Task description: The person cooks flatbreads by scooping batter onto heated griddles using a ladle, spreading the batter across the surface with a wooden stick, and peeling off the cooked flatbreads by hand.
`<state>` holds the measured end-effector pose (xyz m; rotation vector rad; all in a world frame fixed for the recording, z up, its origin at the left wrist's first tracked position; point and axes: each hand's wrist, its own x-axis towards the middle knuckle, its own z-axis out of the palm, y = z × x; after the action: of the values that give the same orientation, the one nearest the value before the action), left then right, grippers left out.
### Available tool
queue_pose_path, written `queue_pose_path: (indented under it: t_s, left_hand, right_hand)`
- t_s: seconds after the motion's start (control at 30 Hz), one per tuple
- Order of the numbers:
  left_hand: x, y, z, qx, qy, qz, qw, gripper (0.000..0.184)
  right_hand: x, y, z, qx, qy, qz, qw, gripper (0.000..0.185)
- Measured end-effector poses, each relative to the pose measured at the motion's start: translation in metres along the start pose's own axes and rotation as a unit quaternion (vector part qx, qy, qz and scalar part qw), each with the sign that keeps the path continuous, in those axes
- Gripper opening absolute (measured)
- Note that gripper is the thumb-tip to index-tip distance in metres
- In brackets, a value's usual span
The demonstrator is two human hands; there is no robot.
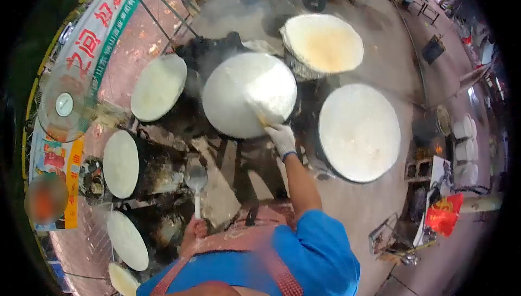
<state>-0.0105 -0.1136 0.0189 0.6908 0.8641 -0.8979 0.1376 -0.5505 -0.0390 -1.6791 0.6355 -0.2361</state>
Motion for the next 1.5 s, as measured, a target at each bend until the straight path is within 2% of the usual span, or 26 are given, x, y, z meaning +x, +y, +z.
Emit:
queue_pose_path:
  t_s: [0.03,0.07,0.17,0.2,0.23,0.37,0.47,0.5,0.53,0.6,0.67,0.77,0.83,0.87,0.9,0.97,1.0,1.1,1.13,1.2,1.23,1.3,1.37,1.4,1.43,1.5]
  left_hand:
    - [-0.009,-0.002,0.003,0.051,-0.017,0.084,0.995,0.028]
    - [-0.010,0.009,0.012,-0.008,0.039,0.069,0.997,0.025]
    - [-0.010,0.028,-0.026,0.063,-0.021,0.073,0.995,0.013]
    - [-0.014,0.032,-0.028,0.055,-0.012,0.066,0.996,0.015]
    - [-0.011,0.040,-0.027,0.046,-0.008,0.059,0.997,0.017]
    - [-0.011,0.049,-0.012,-0.066,0.025,0.012,0.997,0.030]
    - [0.004,0.055,-0.059,-0.054,-0.178,-0.042,0.982,0.018]
    - [0.024,0.061,-0.079,-0.105,-0.376,-0.124,0.912,0.017]
    - [0.025,0.063,-0.061,-0.121,-0.295,-0.098,0.943,0.014]
    - [-0.003,0.061,-0.024,-0.157,-0.111,-0.041,0.980,0.025]
    - [0.026,0.081,-0.037,-0.105,-0.096,-0.067,0.988,0.032]
    - [0.045,0.094,-0.004,-0.143,-0.119,-0.061,0.981,0.036]
    - [0.065,0.110,0.030,-0.056,-0.046,0.016,0.997,0.036]
    - [0.072,0.118,0.052,-0.074,-0.066,-0.004,0.995,0.036]
    - [0.081,0.126,0.076,-0.092,-0.088,-0.025,0.992,0.036]
    - [0.107,0.140,0.110,-0.087,-0.154,-0.052,0.983,0.027]
    - [0.113,0.141,0.131,-0.038,-0.132,-0.001,0.990,0.021]
    - [0.115,0.125,0.196,0.131,-0.114,0.146,0.974,0.014]
    - [0.114,0.116,0.214,0.155,-0.105,0.160,0.969,0.020]
    - [0.125,0.096,0.240,0.192,-0.092,0.188,0.959,0.023]
    - [0.135,0.086,0.246,0.206,-0.084,0.202,0.954,0.021]
    - [0.145,0.074,0.251,0.188,-0.090,0.161,0.965,0.017]
    - [0.132,0.096,0.223,0.015,-0.200,-0.072,0.977,0.012]
    - [0.119,0.098,0.190,0.028,-0.224,-0.053,0.973,0.013]
    - [0.086,0.085,0.170,0.129,-0.181,0.084,0.971,0.012]
    - [0.037,0.068,0.146,0.192,-0.116,0.112,0.968,0.024]
  right_hand:
    - [-0.012,-0.014,-0.007,-0.069,-0.057,0.013,0.996,0.032]
    - [-0.017,-0.006,-0.022,0.013,-0.036,0.000,0.999,0.033]
    - [-0.031,0.002,-0.045,0.348,0.030,0.093,0.932,0.031]
    - [-0.042,0.016,-0.038,0.173,0.041,0.204,0.963,0.025]
    - [-0.056,0.023,-0.014,0.245,0.031,0.124,0.961,0.024]
    - [-0.070,0.030,-0.010,0.170,0.013,0.077,0.982,0.029]
    - [-0.015,0.005,-0.037,0.100,0.117,0.022,0.988,0.028]
    - [0.012,0.007,-0.043,0.032,0.189,-0.029,0.981,0.026]
    - [0.021,-0.021,-0.051,-0.245,0.156,-0.015,0.957,0.029]
    - [0.037,-0.024,-0.046,-0.393,0.080,-0.094,0.911,0.026]
    - [0.031,-0.020,-0.047,-0.499,-0.014,-0.170,0.850,0.022]
    - [0.002,-0.042,-0.076,-0.516,-0.055,-0.170,0.838,0.021]
    - [0.001,-0.020,-0.085,-0.385,0.048,-0.109,0.915,0.024]
    - [-0.023,-0.064,-0.081,-0.343,0.018,0.031,0.939,0.028]
    - [-0.009,0.010,-0.074,-0.437,0.020,-0.064,0.897,0.028]
    - [-0.035,-0.009,-0.073,-0.529,-0.034,-0.130,0.838,0.029]
    - [-0.036,0.001,-0.084,-0.535,-0.026,-0.130,0.834,0.027]
    - [-0.044,0.032,-0.092,-0.340,0.108,-0.142,0.923,0.030]
    - [-0.061,0.024,-0.087,-0.482,0.071,-0.050,0.872,0.032]
    - [-0.089,0.034,-0.059,-0.588,0.048,-0.089,0.802,0.029]
    - [-0.101,0.053,-0.050,-0.529,0.054,-0.198,0.823,0.027]
    - [-0.121,0.032,-0.015,-0.429,0.060,-0.142,0.890,0.022]
    - [-0.130,0.042,-0.013,-0.361,0.077,-0.215,0.904,0.025]
    - [-0.147,0.028,-0.018,-0.386,0.065,-0.199,0.899,0.029]
    - [-0.163,-0.004,-0.022,-0.408,0.055,-0.191,0.891,0.033]
    - [-0.167,-0.012,-0.011,-0.414,0.051,-0.185,0.890,0.041]
